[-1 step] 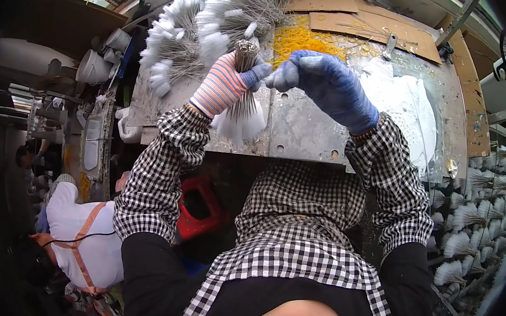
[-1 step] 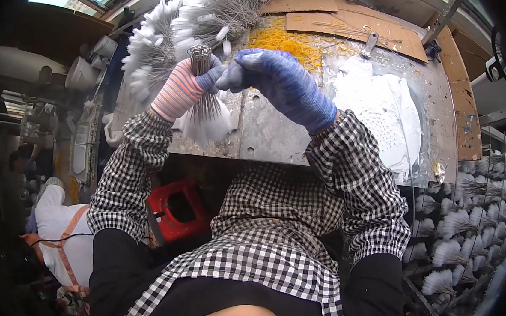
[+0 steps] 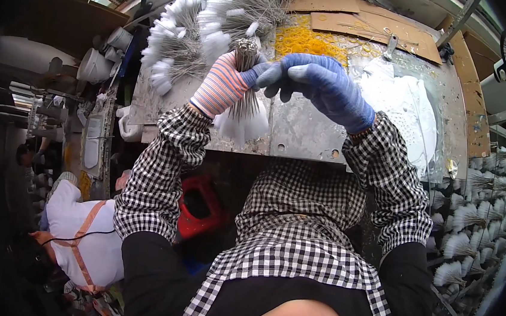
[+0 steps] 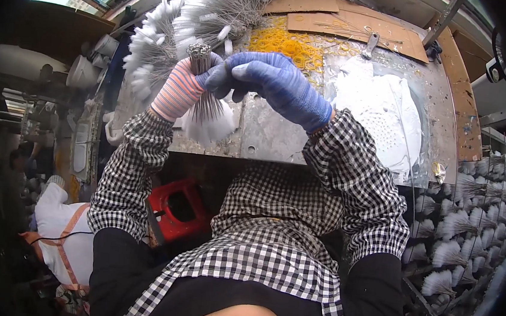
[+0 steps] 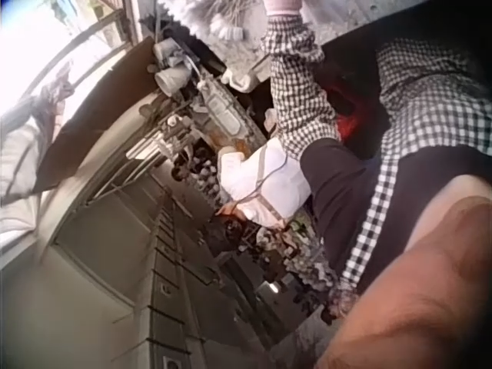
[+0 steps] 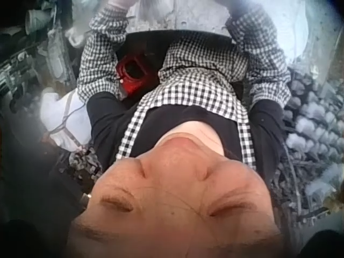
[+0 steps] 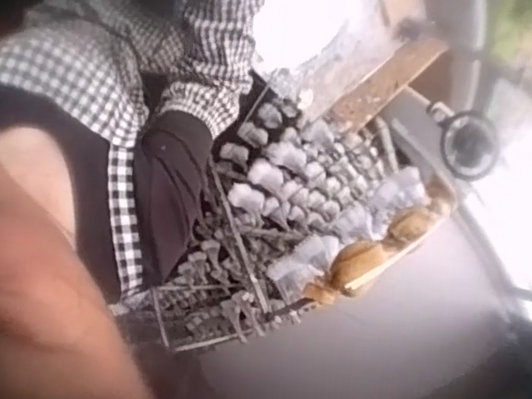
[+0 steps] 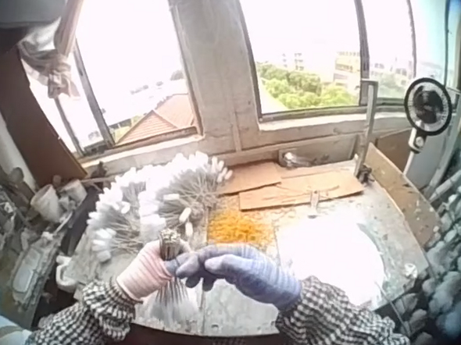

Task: Assemble and prepare industrial brushes by handling wire frames and bristles.

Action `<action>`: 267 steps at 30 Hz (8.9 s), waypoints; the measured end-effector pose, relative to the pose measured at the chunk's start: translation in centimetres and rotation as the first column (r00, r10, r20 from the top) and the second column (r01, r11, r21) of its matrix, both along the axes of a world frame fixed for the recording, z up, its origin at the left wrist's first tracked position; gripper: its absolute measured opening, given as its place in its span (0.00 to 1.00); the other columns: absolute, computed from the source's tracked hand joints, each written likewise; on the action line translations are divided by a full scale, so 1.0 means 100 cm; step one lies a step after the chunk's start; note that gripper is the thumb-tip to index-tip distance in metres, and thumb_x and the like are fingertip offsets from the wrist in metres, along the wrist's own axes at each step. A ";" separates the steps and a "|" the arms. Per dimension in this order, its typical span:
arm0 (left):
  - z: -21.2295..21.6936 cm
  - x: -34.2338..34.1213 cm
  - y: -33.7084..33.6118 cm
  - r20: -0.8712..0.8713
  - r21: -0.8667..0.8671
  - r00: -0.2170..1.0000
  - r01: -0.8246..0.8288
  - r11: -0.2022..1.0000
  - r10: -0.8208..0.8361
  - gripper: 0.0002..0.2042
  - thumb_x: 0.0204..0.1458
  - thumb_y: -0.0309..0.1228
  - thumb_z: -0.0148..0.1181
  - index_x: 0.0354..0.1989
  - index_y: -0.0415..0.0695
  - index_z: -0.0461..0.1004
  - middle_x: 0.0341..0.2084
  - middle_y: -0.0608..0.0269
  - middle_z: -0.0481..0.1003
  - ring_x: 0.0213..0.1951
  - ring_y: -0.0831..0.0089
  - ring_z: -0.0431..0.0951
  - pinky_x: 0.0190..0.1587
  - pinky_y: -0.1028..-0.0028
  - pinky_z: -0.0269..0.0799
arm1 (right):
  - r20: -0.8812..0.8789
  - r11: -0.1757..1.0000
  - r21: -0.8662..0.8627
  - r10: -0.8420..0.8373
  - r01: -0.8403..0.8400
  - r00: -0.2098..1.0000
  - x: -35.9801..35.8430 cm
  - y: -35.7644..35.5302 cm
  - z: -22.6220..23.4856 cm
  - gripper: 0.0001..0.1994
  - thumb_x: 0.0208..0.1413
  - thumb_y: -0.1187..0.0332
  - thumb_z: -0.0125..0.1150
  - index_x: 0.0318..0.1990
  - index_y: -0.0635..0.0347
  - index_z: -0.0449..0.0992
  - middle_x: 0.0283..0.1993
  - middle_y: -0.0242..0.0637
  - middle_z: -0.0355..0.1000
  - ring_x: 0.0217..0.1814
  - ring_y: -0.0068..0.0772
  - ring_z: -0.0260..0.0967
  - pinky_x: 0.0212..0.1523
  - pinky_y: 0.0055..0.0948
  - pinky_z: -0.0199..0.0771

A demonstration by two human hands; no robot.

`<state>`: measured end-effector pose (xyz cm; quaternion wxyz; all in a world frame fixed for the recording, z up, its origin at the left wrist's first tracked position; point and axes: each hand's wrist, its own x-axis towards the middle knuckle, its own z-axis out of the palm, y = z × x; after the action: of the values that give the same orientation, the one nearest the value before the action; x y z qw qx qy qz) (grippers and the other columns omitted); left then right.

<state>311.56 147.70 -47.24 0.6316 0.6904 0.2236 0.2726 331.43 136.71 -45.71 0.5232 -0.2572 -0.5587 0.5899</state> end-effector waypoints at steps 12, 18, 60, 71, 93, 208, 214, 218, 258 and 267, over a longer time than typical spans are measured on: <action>-0.006 -0.021 -0.046 -0.498 0.824 0.817 0.341 0.453 0.291 0.18 0.47 0.40 0.70 0.43 0.44 0.76 0.31 0.51 0.78 0.40 0.52 0.79 0.43 0.60 0.75 | 0.726 0.767 0.551 -0.635 0.330 0.264 -0.030 0.068 -0.001 0.35 0.49 0.41 0.70 0.54 0.63 0.76 0.36 0.44 0.80 0.42 0.41 0.80 0.46 0.34 0.78; 0.009 -0.059 -0.039 -0.055 0.085 0.985 -0.159 0.984 0.164 0.12 0.55 0.37 0.70 0.36 0.39 0.81 0.24 0.69 0.77 0.27 0.84 0.73 0.32 0.79 0.71 | -0.119 0.962 -0.269 -0.083 0.048 0.989 -0.035 0.072 -0.023 0.35 0.60 0.42 0.61 0.59 0.69 0.71 0.45 0.42 0.79 0.44 0.27 0.80 0.46 0.27 0.79; -0.114 0.122 -0.129 0.560 -0.827 0.687 0.499 0.260 0.463 0.26 0.65 0.52 0.45 0.62 0.46 0.68 0.58 0.57 0.73 0.56 0.63 0.75 0.52 0.61 0.78 | 0.249 0.357 0.560 -0.933 0.748 0.259 0.061 -0.202 0.023 0.07 0.56 0.77 0.62 0.42 0.66 0.78 0.34 0.36 0.74 0.37 0.29 0.70 0.41 0.28 0.70; -0.127 0.123 -0.161 0.445 -0.845 0.728 0.534 -0.023 0.522 0.14 0.62 0.38 0.53 0.51 0.44 0.73 0.42 0.66 0.76 0.39 0.72 0.76 0.39 0.71 0.77 | 0.407 0.415 0.330 -0.873 0.848 0.269 0.055 -0.219 -0.038 0.06 0.56 0.76 0.65 0.40 0.64 0.79 0.30 0.32 0.73 0.29 0.22 0.68 0.32 0.22 0.67; -0.184 0.104 -0.139 0.711 -0.694 0.542 0.643 0.324 0.448 0.20 0.65 0.42 0.46 0.60 0.45 0.69 0.59 0.60 0.72 0.58 0.67 0.71 0.56 0.61 0.70 | 0.457 0.494 0.365 -0.833 0.789 0.311 0.045 -0.207 -0.045 0.05 0.54 0.77 0.65 0.39 0.64 0.80 0.32 0.35 0.76 0.32 0.27 0.73 0.35 0.26 0.72; -0.174 0.378 -0.040 0.077 0.985 0.871 0.008 0.170 -0.486 0.24 0.38 0.30 0.74 0.47 0.47 0.74 0.41 0.56 0.76 0.47 0.54 0.76 0.51 0.60 0.74 | 0.853 0.749 0.415 -0.517 0.516 0.065 0.307 -0.088 -0.246 0.25 0.61 0.49 0.61 0.58 0.56 0.74 0.62 0.41 0.71 0.64 0.41 0.67 0.65 0.37 0.63; -0.170 0.375 -0.041 0.053 0.981 0.866 0.048 0.188 -0.497 0.24 0.39 0.28 0.75 0.48 0.47 0.74 0.42 0.55 0.76 0.47 0.53 0.76 0.51 0.61 0.74 | 0.850 0.750 0.277 -0.483 0.601 0.211 0.289 -0.092 -0.225 0.25 0.62 0.50 0.60 0.60 0.56 0.73 0.62 0.41 0.71 0.64 0.42 0.66 0.66 0.37 0.63; -0.167 0.391 -0.052 0.100 0.975 0.839 0.026 0.223 -0.536 0.26 0.38 0.25 0.75 0.49 0.47 0.73 0.42 0.55 0.75 0.48 0.55 0.76 0.51 0.64 0.75 | 0.903 0.751 0.332 -0.429 0.571 0.039 0.308 -0.103 -0.228 0.24 0.62 0.51 0.59 0.60 0.55 0.73 0.61 0.41 0.73 0.64 0.42 0.67 0.66 0.37 0.63; -0.160 0.380 -0.052 0.203 -0.368 0.746 0.658 0.657 -0.634 0.19 0.51 0.27 0.66 0.52 0.46 0.74 0.45 0.62 0.76 0.47 0.70 0.78 0.47 0.73 0.79 | 0.974 0.745 0.142 -0.221 0.652 0.041 0.296 -0.095 -0.225 0.27 0.64 0.44 0.53 0.61 0.52 0.73 0.59 0.41 0.75 0.64 0.45 0.68 0.65 0.39 0.63; -0.155 0.380 -0.050 0.169 -0.355 0.747 0.654 0.668 -0.643 0.15 0.59 0.27 0.59 0.55 0.46 0.73 0.49 0.67 0.73 0.48 0.76 0.76 0.47 0.74 0.81 | 0.913 0.734 0.394 -0.381 0.553 -0.143 0.301 -0.097 -0.234 0.24 0.64 0.47 0.54 0.60 0.52 0.75 0.58 0.42 0.75 0.63 0.45 0.68 0.65 0.39 0.64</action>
<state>349.55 142.74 -62.72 0.8150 0.5794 0.0043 -0.0100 361.48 126.97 -69.09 0.1640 -0.7943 -0.5818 0.0614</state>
